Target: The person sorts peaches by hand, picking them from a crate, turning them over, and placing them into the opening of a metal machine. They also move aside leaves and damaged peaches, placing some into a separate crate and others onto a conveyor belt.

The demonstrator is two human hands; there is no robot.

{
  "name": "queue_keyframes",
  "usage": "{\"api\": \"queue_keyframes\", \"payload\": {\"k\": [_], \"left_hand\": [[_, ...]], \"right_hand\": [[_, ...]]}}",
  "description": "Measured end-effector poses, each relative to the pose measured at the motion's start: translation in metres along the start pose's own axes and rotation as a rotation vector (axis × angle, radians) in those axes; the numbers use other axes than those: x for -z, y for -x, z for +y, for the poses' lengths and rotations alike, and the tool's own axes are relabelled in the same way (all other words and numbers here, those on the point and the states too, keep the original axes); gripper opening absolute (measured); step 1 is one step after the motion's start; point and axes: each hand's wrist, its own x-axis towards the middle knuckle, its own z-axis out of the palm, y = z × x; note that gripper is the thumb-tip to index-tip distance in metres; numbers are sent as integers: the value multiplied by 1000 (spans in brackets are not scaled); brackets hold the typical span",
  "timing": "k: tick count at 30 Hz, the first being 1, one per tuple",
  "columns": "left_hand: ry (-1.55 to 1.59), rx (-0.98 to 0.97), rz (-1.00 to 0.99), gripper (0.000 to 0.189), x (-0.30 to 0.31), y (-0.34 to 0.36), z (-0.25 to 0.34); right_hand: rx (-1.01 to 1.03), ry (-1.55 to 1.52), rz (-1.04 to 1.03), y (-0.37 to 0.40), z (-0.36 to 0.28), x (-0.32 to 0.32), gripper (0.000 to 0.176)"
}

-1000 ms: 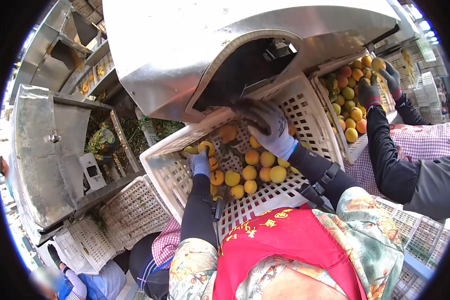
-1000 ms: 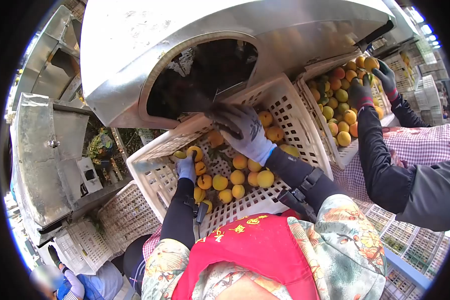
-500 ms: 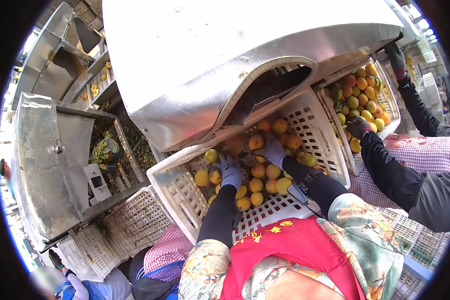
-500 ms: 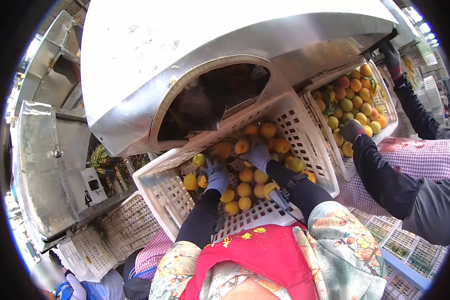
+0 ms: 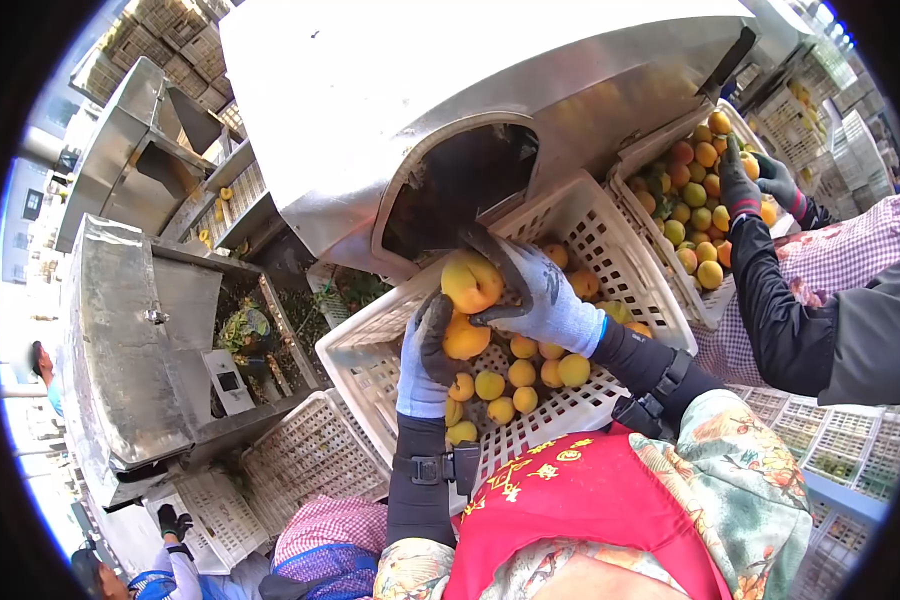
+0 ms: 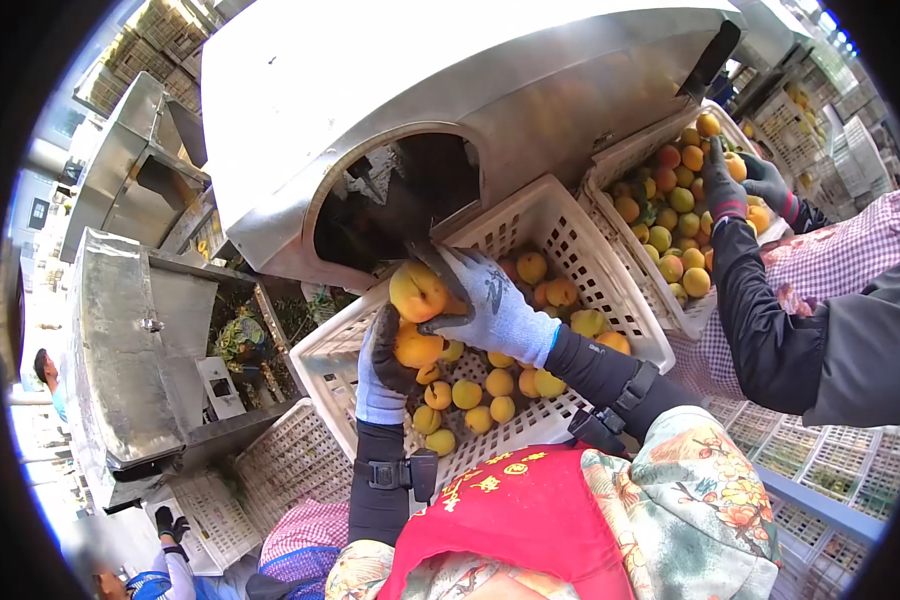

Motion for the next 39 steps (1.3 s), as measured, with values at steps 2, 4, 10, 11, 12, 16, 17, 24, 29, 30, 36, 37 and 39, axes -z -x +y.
{"api": "queue_keyframes", "payload": {"k": [2, 4, 10, 11, 12, 16, 17, 24, 29, 30, 36, 37, 39], "left_hand": [[366, 269, 124, 41, -2, 2, 6], [709, 436, 81, 48, 3, -1, 36], [1182, 580, 163, 52, 15, 4, 39], [1265, 591, 182, 51, 14, 1, 47], [1349, 603, 206, 50, 12, -1, 52], [863, 297, 195, 45, -3, 3, 17], [862, 300, 203, 45, -5, 6, 15], [1391, 643, 165, 56, 2, -9, 60], [1495, 627, 79, 52, 6, -2, 78], [1529, 629, 119, 49, 5, -1, 78], [1230, 470, 340, 44, -4, -8, 81], [1121, 497, 316, 44, -5, -9, 89], [207, 211, 238, 50, -9, -11, 90]], "right_hand": [[54, 82, 80, -11, -3, 0, 90], [84, 157, 113, -22, 3, -1, 88], [22, 338, 138, -40, 32, -15, 84], [15, 333, 120, -50, 41, -17, 84], [45, 348, 179, -69, 48, -20, 80], [67, 633, 387, -90, 19, -23, 74], [59, 469, 436, -86, 10, -16, 73], [181, 190, -144, -5, -27, -15, 87], [-425, -905, -306, -4, -32, 4, 65], [-533, -1204, -337, -2, -26, 2, 65], [73, 38, 146, 9, -24, -16, 76], [87, 180, 84, 10, -30, -19, 83], [54, 267, 91, 4, -37, -20, 98]]}}
